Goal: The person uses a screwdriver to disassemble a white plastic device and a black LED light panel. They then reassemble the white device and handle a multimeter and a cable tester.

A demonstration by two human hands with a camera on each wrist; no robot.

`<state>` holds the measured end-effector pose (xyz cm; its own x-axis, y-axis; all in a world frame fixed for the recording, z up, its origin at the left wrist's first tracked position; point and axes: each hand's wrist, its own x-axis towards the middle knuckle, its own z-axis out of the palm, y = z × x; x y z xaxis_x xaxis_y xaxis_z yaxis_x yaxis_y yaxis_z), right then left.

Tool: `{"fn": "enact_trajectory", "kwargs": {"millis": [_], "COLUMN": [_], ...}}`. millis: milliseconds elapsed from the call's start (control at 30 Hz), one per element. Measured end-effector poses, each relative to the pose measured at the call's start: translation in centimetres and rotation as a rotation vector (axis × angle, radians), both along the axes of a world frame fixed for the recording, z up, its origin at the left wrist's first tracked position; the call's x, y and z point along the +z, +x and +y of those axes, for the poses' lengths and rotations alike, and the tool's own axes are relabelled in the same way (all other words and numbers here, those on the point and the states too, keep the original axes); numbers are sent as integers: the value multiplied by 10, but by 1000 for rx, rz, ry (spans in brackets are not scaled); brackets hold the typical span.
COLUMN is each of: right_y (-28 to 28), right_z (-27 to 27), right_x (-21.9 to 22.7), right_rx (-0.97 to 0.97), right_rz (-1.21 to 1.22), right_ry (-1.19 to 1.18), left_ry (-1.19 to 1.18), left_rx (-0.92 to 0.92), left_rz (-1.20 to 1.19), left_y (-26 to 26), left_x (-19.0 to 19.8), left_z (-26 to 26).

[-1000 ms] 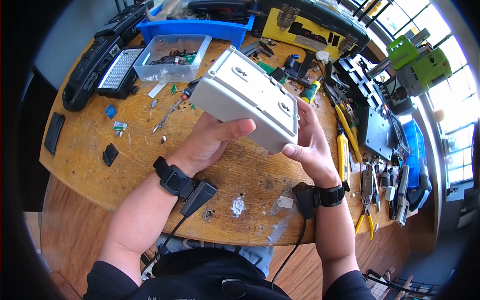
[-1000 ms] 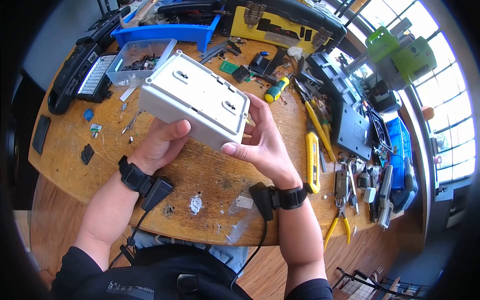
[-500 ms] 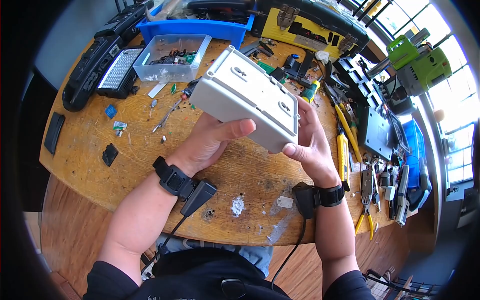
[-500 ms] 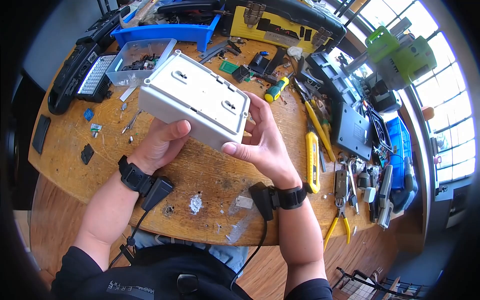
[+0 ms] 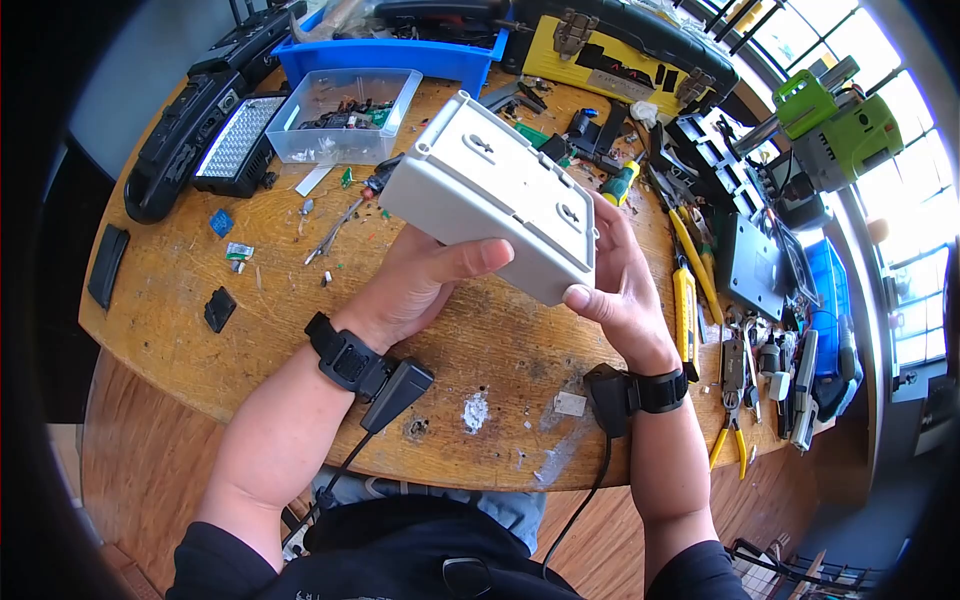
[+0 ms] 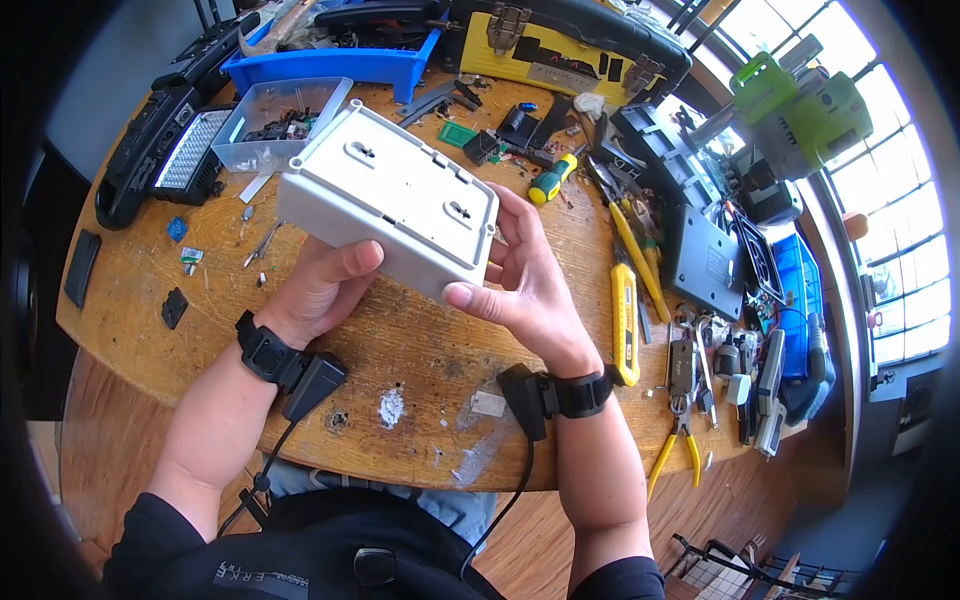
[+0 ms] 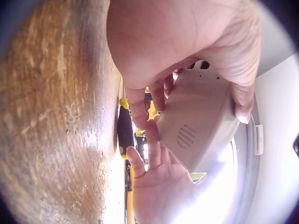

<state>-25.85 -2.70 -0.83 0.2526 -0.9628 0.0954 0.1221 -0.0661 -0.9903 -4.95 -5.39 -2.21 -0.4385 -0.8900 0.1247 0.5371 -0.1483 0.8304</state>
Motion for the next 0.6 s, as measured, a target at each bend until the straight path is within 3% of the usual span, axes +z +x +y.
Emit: {"fn": "enact_trajectory", "kwargs": {"millis": [600], "right_y": [-1], "right_z": [0], "right_x": [0], "right_rx": [-6], "right_rz": [26], "right_ry": [12], "left_ry": [2], "left_rx": [8], "left_rz": [-26], "left_y": [0], "left_x": [2], "left_z": [0]}}
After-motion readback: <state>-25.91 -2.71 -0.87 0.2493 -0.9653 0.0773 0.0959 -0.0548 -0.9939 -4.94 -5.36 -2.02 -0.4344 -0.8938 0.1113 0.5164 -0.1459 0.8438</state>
